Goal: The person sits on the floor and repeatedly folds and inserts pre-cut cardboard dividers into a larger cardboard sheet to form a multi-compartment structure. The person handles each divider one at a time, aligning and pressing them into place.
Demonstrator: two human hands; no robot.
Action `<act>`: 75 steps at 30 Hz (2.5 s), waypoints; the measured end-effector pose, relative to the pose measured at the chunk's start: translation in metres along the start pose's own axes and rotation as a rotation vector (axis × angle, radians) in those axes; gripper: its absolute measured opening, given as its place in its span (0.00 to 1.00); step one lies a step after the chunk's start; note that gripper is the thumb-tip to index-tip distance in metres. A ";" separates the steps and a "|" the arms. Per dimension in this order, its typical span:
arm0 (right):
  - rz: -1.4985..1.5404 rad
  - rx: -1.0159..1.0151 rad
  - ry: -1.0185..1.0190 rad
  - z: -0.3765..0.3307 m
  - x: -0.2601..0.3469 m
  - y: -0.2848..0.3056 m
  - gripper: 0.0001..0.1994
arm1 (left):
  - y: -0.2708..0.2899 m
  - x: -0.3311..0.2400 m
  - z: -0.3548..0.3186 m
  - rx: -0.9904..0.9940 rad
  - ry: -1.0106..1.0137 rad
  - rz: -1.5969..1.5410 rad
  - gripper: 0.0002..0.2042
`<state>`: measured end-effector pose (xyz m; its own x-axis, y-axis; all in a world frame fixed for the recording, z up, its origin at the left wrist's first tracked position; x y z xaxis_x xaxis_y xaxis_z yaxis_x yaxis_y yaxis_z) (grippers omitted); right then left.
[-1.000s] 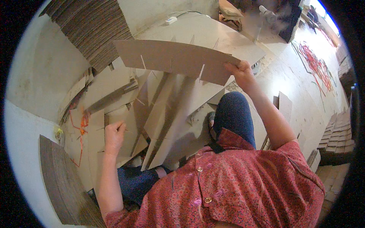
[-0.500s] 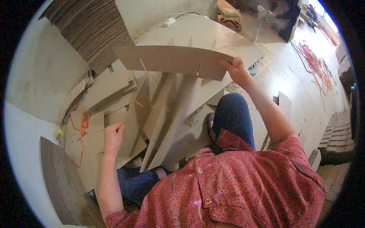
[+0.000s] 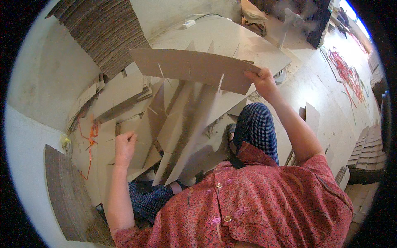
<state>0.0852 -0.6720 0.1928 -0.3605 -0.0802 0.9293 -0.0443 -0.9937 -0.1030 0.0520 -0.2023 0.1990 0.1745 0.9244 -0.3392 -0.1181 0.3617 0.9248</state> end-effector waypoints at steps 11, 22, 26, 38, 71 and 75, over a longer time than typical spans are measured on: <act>-0.151 0.015 -0.055 0.017 -0.013 0.015 0.09 | 0.003 -0.007 -0.003 -0.031 -0.014 0.003 0.08; -0.167 0.018 -0.048 0.018 0.005 0.005 0.09 | 0.004 -0.011 -0.002 -0.025 -0.007 0.036 0.09; -0.199 0.030 -0.050 0.021 -0.001 0.010 0.10 | 0.007 -0.022 -0.001 0.005 -0.001 0.086 0.09; -0.372 -0.002 -0.036 -0.006 -0.050 0.014 0.10 | -0.001 -0.018 -0.002 -0.077 -0.024 -0.025 0.09; -0.454 0.057 0.082 -0.054 -0.046 -0.014 0.06 | -0.065 -0.144 0.111 0.065 -0.194 -0.079 0.13; -0.455 0.021 0.167 -0.049 -0.043 -0.005 0.06 | -0.019 -0.068 0.124 -0.149 -0.032 0.091 0.16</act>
<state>0.0552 -0.6597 0.1355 -0.4535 0.3744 0.8088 -0.2140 -0.9267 0.3090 0.1637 -0.2869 0.2262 0.1870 0.9508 -0.2472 -0.2780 0.2925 0.9149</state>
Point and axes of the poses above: each hand's wrist, its own z-axis towards the middle knuckle, its own y-axis out of the back of the hand, x = y × z, the point moved 3 cm from there along z, towards the middle knuckle, and after that the axes turned 10 degrees about z, right-handed, at the moved point
